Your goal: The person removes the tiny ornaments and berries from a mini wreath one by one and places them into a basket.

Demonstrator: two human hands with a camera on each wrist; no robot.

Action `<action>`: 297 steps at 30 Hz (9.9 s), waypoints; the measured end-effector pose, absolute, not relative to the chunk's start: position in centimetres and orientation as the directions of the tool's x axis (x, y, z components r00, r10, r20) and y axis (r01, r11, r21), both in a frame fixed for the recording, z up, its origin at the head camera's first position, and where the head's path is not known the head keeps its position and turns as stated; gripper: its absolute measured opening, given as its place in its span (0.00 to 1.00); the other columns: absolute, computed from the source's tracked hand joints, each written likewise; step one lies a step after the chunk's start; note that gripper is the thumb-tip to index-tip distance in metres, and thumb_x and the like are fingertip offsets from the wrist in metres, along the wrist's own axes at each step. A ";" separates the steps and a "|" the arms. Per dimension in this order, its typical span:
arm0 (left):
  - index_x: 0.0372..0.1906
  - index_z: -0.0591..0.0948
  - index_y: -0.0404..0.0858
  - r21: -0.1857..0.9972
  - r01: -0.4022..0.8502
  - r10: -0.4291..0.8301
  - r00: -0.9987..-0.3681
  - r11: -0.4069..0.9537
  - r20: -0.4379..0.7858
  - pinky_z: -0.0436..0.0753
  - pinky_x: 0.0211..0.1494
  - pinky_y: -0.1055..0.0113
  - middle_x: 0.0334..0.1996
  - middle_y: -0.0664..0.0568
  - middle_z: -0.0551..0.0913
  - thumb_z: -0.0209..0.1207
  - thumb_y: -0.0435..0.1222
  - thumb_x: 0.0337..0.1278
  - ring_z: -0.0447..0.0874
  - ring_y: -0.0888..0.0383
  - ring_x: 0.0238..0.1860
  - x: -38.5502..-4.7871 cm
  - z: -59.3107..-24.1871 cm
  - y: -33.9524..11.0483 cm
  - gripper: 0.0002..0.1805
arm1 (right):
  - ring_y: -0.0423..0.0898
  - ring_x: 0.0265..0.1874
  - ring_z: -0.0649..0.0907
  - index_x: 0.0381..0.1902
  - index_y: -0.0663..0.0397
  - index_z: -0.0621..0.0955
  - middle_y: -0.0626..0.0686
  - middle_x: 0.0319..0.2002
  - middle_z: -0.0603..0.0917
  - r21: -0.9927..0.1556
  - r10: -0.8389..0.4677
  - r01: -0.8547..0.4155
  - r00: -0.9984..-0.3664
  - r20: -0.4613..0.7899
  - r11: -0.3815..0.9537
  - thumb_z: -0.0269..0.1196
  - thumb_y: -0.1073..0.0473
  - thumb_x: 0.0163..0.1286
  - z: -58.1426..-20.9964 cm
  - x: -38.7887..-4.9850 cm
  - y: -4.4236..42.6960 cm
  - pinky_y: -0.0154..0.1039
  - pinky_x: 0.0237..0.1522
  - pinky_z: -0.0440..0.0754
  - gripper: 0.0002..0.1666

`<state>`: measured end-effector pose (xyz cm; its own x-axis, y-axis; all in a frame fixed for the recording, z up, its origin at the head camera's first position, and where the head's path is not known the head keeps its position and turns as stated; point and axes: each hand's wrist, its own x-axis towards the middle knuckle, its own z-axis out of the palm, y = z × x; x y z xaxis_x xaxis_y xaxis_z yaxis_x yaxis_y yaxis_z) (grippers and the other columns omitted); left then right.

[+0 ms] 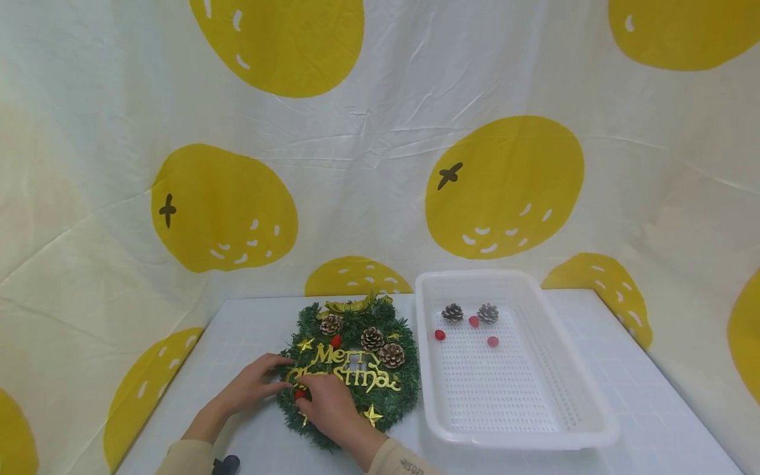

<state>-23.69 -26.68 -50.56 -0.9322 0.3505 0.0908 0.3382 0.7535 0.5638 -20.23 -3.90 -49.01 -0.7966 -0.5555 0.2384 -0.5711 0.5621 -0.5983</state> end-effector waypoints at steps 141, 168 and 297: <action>0.57 0.79 0.41 0.548 0.370 0.377 -0.920 0.750 0.105 0.74 0.61 0.44 0.53 0.48 0.78 0.67 0.51 0.56 0.76 0.44 0.57 -23.8 -50.7 -26.8 0.27 | 0.57 0.52 0.82 0.61 0.58 0.79 0.59 0.52 0.84 -0.761 -0.018 -0.223 -0.963 0.268 0.609 0.62 0.53 0.71 -39.4 -31.4 15.5 0.54 0.52 0.80 0.23; 0.58 0.79 0.40 0.556 0.375 0.386 -0.917 0.742 0.104 0.74 0.61 0.43 0.54 0.47 0.78 0.66 0.50 0.57 0.75 0.43 0.58 -23.9 -50.9 -27.0 0.27 | 0.61 0.51 0.80 0.57 0.65 0.78 0.64 0.51 0.82 -0.691 -0.036 -0.124 -0.989 0.141 0.712 0.61 0.56 0.72 -44.3 -33.0 22.0 0.56 0.52 0.79 0.22; 0.57 0.79 0.38 0.556 0.375 0.376 -0.919 0.742 0.118 0.74 0.61 0.43 0.53 0.47 0.78 0.67 0.49 0.57 0.76 0.43 0.57 -23.7 -50.8 -26.6 0.27 | 0.39 0.07 0.71 0.57 0.67 0.80 0.61 0.42 0.87 -0.757 -0.173 -0.312 -0.950 0.261 0.574 0.65 0.57 0.69 -47.7 -26.0 -1.3 0.35 0.25 0.77 0.24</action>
<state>-23.70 -26.61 -50.76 -0.9190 0.3763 0.1176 0.3750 0.7421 0.5556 -26.04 -1.29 -47.74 -0.9499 -0.1726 0.2607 -0.3121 0.5737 -0.7573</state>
